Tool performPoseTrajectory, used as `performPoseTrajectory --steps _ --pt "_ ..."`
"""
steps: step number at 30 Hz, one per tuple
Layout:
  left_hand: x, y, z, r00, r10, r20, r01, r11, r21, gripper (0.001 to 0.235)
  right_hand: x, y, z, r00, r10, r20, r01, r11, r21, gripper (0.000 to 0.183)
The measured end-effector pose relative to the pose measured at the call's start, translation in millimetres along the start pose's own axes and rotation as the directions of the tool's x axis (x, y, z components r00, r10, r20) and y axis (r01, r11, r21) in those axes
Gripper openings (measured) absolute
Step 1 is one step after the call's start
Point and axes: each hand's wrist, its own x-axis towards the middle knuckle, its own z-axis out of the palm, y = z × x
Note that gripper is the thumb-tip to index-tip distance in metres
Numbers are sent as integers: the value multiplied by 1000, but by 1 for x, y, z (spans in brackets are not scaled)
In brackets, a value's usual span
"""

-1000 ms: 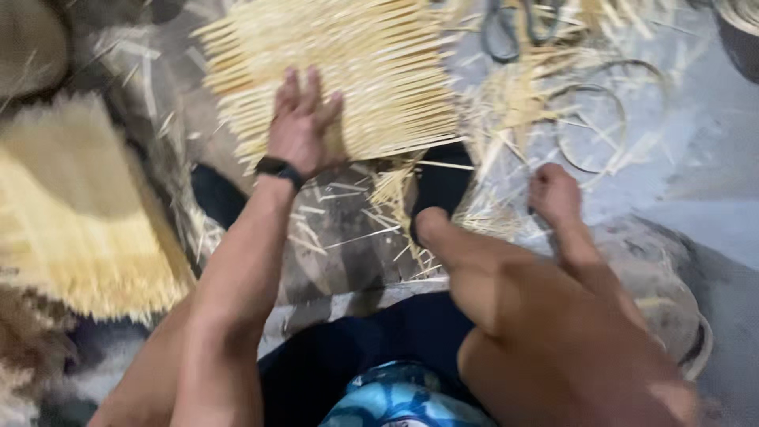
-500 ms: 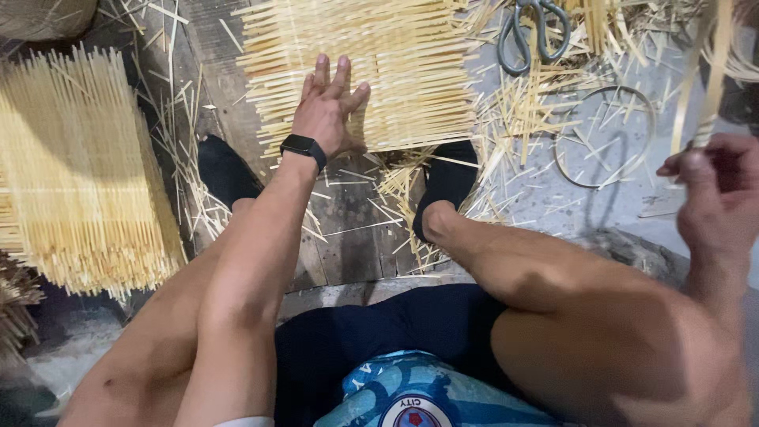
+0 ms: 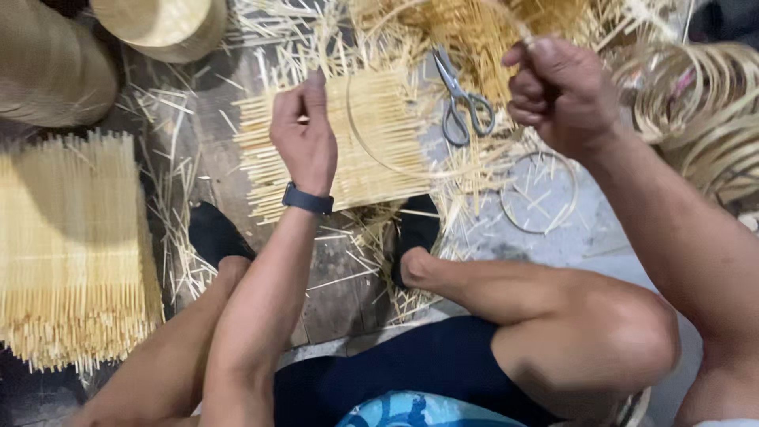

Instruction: The person places a circular bamboo frame onto a woven bamboo mat, then uses shears to trim the excess mat material around the frame's edge. The finished basket is set aside, and the process is repeated with additional mats and frames.

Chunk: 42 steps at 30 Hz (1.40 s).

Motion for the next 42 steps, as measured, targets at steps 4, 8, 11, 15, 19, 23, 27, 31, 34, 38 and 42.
performPoseTrajectory --steps 4,8,11,15,19,23,27,31,34,38,42 --pt "27 18 -31 693 -397 602 718 459 -523 61 12 -4 50 947 -51 317 216 832 -511 25" --pt "47 9 -48 696 -279 661 713 160 -683 42 14 20 89 678 -141 722 732 219 -645 18" --pt "44 -4 -61 789 -265 554 614 330 -717 34 29 28 89 932 -362 34 227 506 -832 24" --pt "36 -10 -69 803 -214 557 591 408 -695 31 60 41 76 938 -346 -7 312 853 -419 37" --pt "36 -19 -66 820 -230 524 572 298 -764 33 68 74 76 980 192 -54 -194 980 -34 45" --pt "40 -32 -62 800 -240 550 595 205 -777 34 70 96 81 990 139 -4 -139 988 62 43" --pt "44 -51 -64 816 -265 514 564 164 -809 34 71 109 71 995 18 -99 -10 996 85 32" --pt "44 -84 -58 821 -425 382 537 345 -770 21 82 148 64 976 16 -218 -55 983 -176 24" --pt "42 -124 -46 869 -470 157 442 594 -672 15 97 191 64 941 19 -338 -125 948 -294 24" --pt "41 -179 -42 980 -184 -69 176 979 -106 17 116 244 64 885 -168 -434 -167 756 -633 20" --pt "40 -208 -47 996 -90 28 76 944 320 28 122 273 64 892 -271 -362 -140 595 -791 20"
